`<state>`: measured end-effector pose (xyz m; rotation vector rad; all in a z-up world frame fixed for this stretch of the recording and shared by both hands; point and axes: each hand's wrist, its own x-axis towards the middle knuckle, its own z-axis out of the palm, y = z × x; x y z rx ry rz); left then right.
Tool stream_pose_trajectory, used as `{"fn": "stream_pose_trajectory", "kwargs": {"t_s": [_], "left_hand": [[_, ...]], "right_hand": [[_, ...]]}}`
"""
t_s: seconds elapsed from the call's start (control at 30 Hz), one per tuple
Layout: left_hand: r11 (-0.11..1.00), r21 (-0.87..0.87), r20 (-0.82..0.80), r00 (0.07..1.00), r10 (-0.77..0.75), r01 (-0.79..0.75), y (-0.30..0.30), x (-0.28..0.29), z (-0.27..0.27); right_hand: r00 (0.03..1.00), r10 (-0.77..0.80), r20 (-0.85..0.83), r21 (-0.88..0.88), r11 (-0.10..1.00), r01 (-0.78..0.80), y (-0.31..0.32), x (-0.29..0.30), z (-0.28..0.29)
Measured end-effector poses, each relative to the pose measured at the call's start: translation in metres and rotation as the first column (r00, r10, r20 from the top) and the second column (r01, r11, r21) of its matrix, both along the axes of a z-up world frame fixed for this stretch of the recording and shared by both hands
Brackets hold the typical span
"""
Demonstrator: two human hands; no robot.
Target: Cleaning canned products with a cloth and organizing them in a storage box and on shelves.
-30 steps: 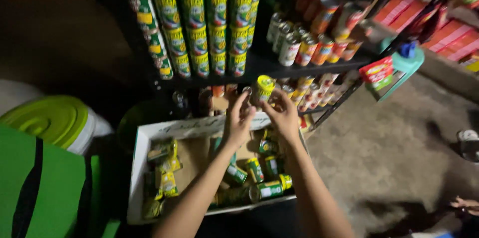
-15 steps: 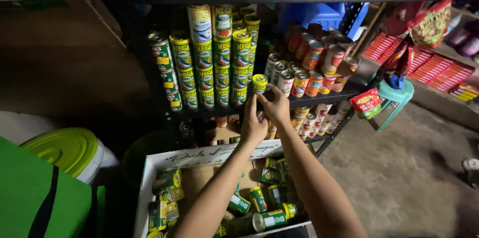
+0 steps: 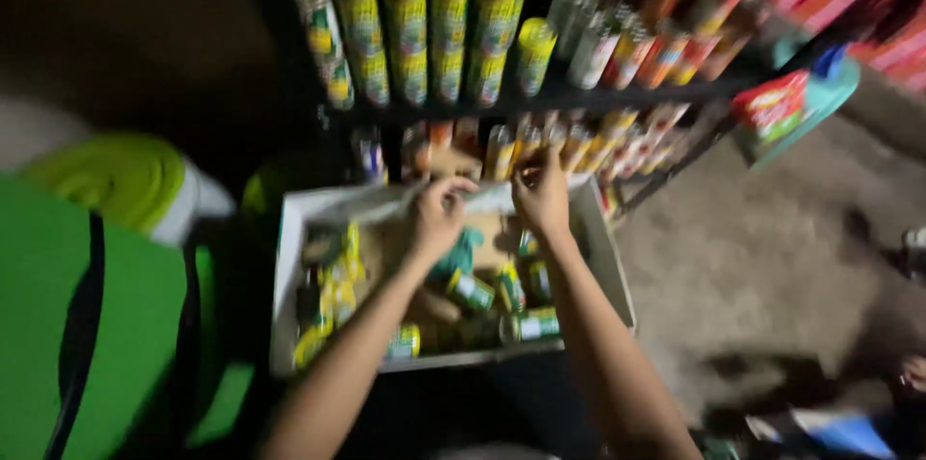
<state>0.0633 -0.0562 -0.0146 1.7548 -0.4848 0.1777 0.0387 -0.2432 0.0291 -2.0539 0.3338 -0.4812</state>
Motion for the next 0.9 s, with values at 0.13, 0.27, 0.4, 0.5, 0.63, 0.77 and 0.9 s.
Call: {"fn": "stream_pose_trajectory", "kwargs": {"t_s": [0.13,0.27,0.4,0.5,0.63,0.77,0.9], "left_hand": [[0.947,0.316,-0.229,0.973,0.018,0.057,0.055,-0.020,-0.021],[0.635,0.591,-0.542,0.828,-0.143,0.497,0.084,-0.038,-0.041],[0.370,0.705,-0.601,0.786,-0.142,0.606,0.089,-0.046,-0.073],[0.462,0.674,-0.510,0.816,-0.273,0.576,0.080,-0.044,-0.073],[0.455,0.655,-0.514,0.798,-0.315,0.603,0.070,-0.041,-0.086],[0.409,0.692,-0.529,0.804,-0.273,0.594,0.053,-0.048,-0.096],[0.575,0.716,-0.253,0.914,-0.316,0.397,0.033,-0.050,-0.207]], "right_hand": [[0.867,0.128,-0.481,-0.090,0.977,-0.194,-0.005,0.011,-0.122],[0.848,0.227,-0.479,-0.326,0.851,-0.412,0.027,0.008,-0.168],[0.833,0.133,-0.537,-0.359,0.858,-0.368,0.062,0.012,-0.189],[0.743,0.057,-0.667,-0.303,0.890,-0.340,0.072,0.014,-0.188],[0.679,0.278,-0.679,0.050,0.941,-0.335,0.051,0.023,-0.210],[0.804,0.328,-0.495,0.216,0.943,-0.252,0.025,-0.003,-0.144],[0.949,0.209,-0.234,0.558,0.829,-0.045,0.035,-0.043,-0.059]]}}
